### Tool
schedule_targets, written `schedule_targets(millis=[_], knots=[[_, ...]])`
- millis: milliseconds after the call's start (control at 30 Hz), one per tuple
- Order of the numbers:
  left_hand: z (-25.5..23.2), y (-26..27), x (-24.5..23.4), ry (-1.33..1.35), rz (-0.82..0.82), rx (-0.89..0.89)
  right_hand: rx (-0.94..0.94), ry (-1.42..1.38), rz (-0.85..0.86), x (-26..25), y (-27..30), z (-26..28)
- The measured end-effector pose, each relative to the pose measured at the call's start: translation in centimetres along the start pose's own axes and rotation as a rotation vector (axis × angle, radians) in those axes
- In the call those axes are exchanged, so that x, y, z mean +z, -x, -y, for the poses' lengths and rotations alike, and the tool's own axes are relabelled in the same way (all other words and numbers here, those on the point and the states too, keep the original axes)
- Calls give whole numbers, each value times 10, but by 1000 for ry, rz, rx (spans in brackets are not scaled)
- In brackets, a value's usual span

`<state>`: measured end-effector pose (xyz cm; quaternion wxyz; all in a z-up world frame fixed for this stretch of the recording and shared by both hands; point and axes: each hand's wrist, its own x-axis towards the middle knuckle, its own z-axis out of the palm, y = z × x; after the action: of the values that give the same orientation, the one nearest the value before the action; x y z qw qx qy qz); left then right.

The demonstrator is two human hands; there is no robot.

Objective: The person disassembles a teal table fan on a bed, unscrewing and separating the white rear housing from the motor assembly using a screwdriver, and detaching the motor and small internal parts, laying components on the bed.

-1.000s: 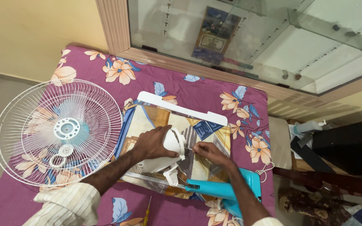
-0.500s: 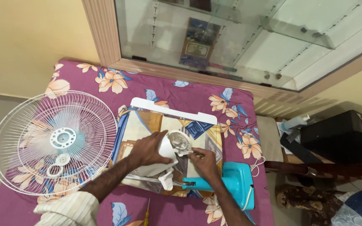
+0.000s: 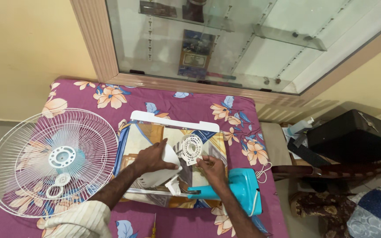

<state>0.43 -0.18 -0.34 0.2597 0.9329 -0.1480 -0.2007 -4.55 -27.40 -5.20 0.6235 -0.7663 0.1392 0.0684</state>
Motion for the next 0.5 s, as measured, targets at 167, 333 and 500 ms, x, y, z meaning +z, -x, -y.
schedule_targets(millis=[167,333,500], knots=[[15,3,4,24,-205,130,-442,286,-233,8,18,24],[31,24,3,146,-275,89,-600,533,-471,28,30,51],[55,52,1,331,-258,-25,-785,661,-592,42,29,68]])
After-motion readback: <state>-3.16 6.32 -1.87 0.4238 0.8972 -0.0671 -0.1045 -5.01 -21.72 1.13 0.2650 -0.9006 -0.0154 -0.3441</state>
